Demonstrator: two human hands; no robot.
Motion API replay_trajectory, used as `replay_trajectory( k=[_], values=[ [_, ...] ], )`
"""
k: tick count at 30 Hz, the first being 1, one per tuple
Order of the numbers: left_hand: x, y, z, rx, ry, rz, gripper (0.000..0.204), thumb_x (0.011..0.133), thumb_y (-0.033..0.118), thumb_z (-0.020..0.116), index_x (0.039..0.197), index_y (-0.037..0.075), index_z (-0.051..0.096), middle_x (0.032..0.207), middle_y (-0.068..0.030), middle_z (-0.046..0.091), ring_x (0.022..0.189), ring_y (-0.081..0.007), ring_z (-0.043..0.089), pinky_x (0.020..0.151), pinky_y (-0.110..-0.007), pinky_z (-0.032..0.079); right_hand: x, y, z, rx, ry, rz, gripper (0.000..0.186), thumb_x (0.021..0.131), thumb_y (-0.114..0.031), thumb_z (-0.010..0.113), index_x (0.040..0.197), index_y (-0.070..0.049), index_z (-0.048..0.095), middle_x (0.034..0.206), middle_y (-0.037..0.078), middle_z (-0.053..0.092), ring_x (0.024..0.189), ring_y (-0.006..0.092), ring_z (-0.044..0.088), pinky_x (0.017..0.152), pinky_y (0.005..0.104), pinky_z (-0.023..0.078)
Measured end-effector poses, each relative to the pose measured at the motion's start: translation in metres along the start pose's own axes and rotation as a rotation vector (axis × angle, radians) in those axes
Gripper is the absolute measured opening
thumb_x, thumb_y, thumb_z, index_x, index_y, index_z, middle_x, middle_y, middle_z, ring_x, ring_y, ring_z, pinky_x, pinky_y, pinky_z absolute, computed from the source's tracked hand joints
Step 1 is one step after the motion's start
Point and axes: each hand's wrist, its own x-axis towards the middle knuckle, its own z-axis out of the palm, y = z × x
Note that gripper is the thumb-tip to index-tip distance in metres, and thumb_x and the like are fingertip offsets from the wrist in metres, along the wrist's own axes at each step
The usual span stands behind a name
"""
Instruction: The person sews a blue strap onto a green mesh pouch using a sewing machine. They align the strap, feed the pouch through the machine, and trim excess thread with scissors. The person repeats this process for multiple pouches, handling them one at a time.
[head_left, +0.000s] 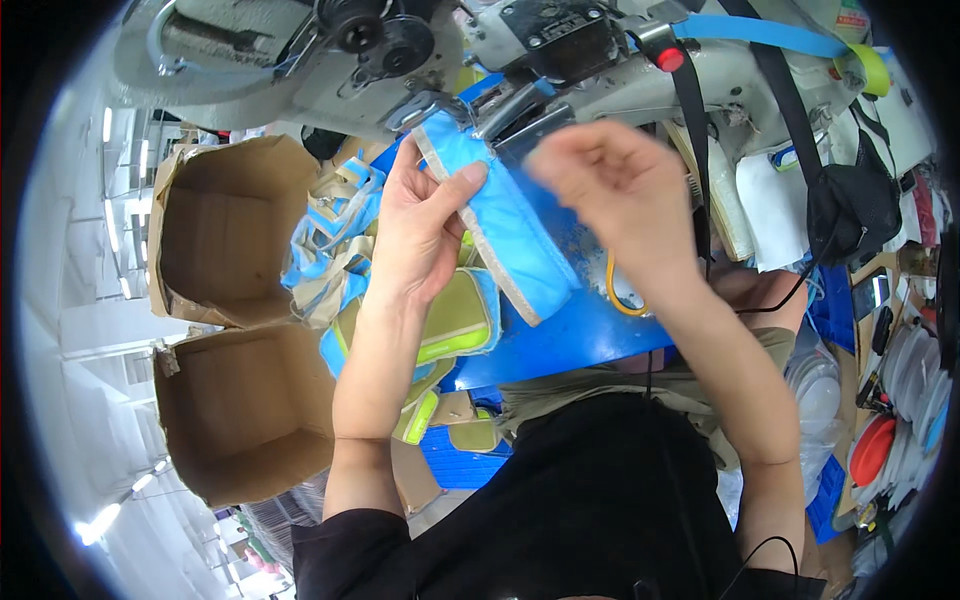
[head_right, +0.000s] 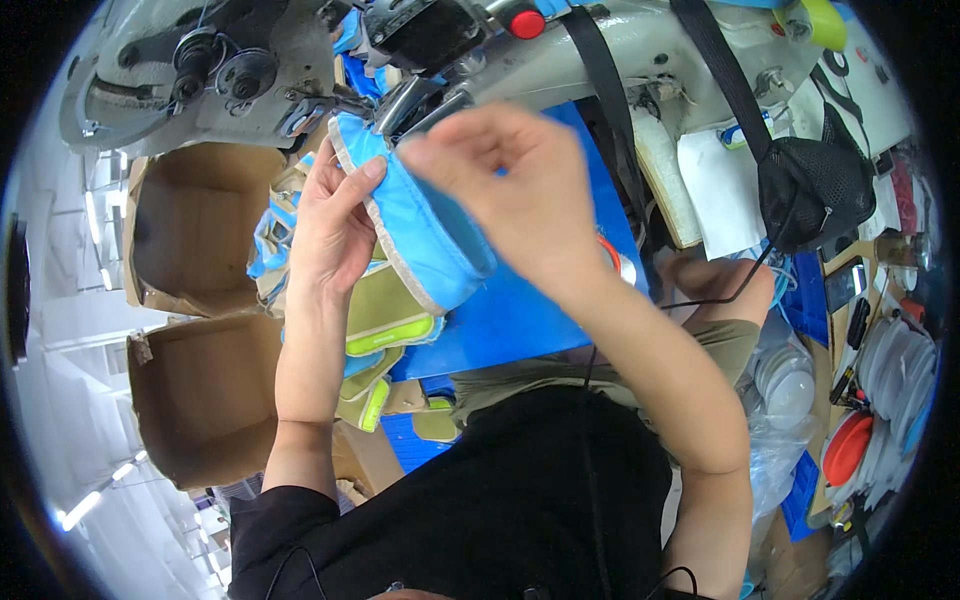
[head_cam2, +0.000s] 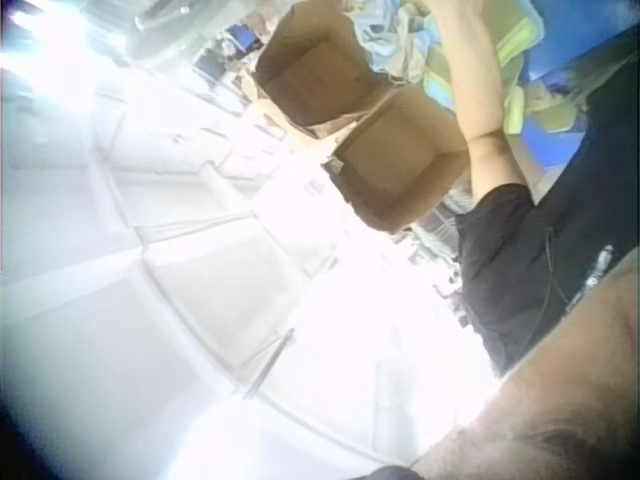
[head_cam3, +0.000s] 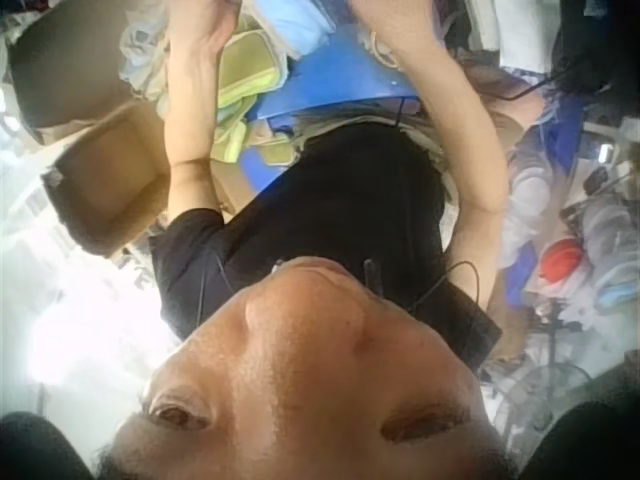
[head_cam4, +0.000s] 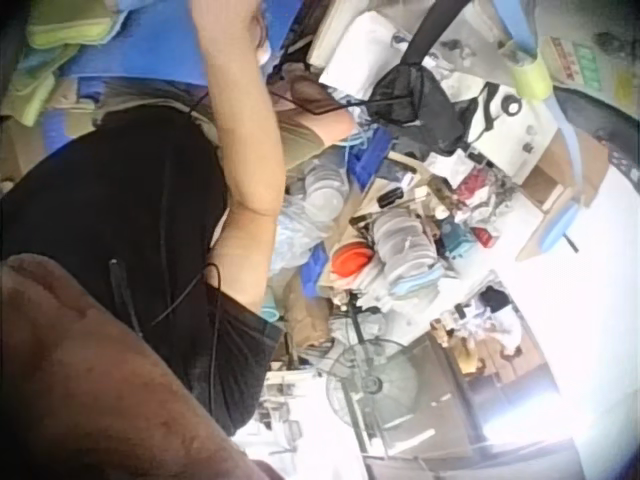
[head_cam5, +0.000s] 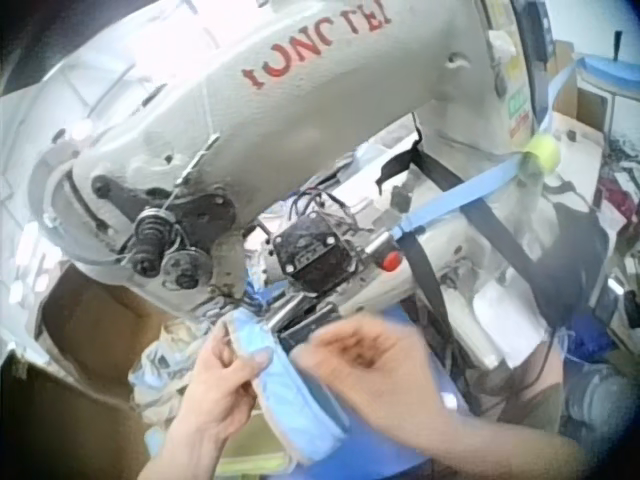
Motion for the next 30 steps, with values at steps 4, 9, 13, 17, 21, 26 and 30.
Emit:
replay_trajectory(
  k=[4, 9, 13, 17, 21, 26, 30],
  values=[
    [0.001, 0.001, -0.002, -0.018, 0.015, 0.003, 0.051, 0.092, -0.005, 0.069, 0.136, 0.001, 0.045, 0.11, -0.0103, 0.071, 0.094, -0.0171, 0.073, 0.082, -0.031, 0.061, -0.001, 0.006, 0.023, -0.093, -0.156, 0.096, 0.032, 0.086, -0.02, 0.084, 0.105, 0.004, 0.075, 0.084, 0.008, 0.075, 0.07, 0.0098, 0.068, 0.064, 0.0239, 0.054],
    [0.009, 0.005, -0.006, -0.046, 0.038, 0.021, 0.044, 0.092, 0.003, 0.068, 0.132, -0.003, 0.049, 0.105, -0.0105, 0.071, 0.085, -0.0152, 0.072, 0.071, -0.028, 0.06, -0.005, 0.023, 0.032, 0.163, -0.113, 0.242, 0.025, 0.09, -0.014, 0.08, 0.107, 0.005, 0.074, 0.089, 0.009, 0.076, 0.076, 0.0098, 0.07, 0.067, 0.0243, 0.055],
    [0.014, 0.006, -0.014, -0.012, 0.023, -0.012, 0.033, 0.093, 0.004, 0.067, 0.124, 0.001, 0.054, 0.105, -0.0084, 0.07, 0.09, -0.0145, 0.071, 0.078, -0.028, 0.059, -0.01, 0.02, 0.037, 0.257, -0.07, 0.333, 0.023, 0.093, -0.011, 0.077, 0.109, 0.005, 0.074, 0.09, 0.008, 0.076, 0.076, 0.0086, 0.069, 0.068, 0.0236, 0.054],
    [0.016, 0.01, -0.014, -0.035, 0.014, -0.029, 0.026, 0.094, 0.004, 0.067, 0.117, 0.003, 0.056, 0.104, -0.0069, 0.07, 0.091, -0.0139, 0.071, 0.08, -0.028, 0.059, -0.012, 0.017, 0.037, 0.31, -0.058, 0.419, 0.023, 0.093, -0.012, 0.078, 0.109, 0.004, 0.073, 0.094, 0.008, 0.075, 0.079, 0.0076, 0.068, 0.07, 0.0226, 0.054],
    [0.02, 0.014, -0.013, -0.037, 0.042, -0.039, 0.034, 0.093, 0.004, 0.066, 0.124, -0.002, 0.055, 0.103, -0.0086, 0.07, 0.084, -0.0158, 0.071, 0.072, -0.029, 0.06, -0.014, 0.017, 0.04, 0.37, -0.05, 0.474, 0.025, 0.094, -0.014, 0.077, 0.111, 0.003, 0.072, 0.098, 0.008, 0.075, 0.08, 0.0082, 0.069, 0.071, 0.0231, 0.055],
    [0.036, 0.015, -0.02, -0.076, 0.094, -0.041, 0.03, 0.096, 0.007, 0.065, 0.123, -0.002, 0.057, 0.106, -0.0097, 0.071, 0.089, -0.0177, 0.072, 0.074, -0.034, 0.062, -0.006, 0.014, 0.044, 0.429, -0.059, 0.493, 0.027, 0.095, -0.014, 0.076, 0.114, 0.004, 0.071, 0.099, 0.009, 0.076, 0.081, 0.0096, 0.07, 0.072, 0.0244, 0.057],
    [0.05, 0.008, -0.023, -0.115, 0.116, -0.005, 0.029, 0.098, 0.008, 0.064, 0.123, -0.004, 0.056, 0.109, -0.0116, 0.071, 0.09, -0.0192, 0.073, 0.074, -0.035, 0.063, -0.005, 0.014, 0.045, 0.413, -0.058, 0.475, 0.026, 0.096, -0.013, 0.074, 0.115, 0.005, 0.07, 0.099, 0.01, 0.076, 0.081, 0.0103, 0.071, 0.072, 0.0248, 0.058]
  ],
)
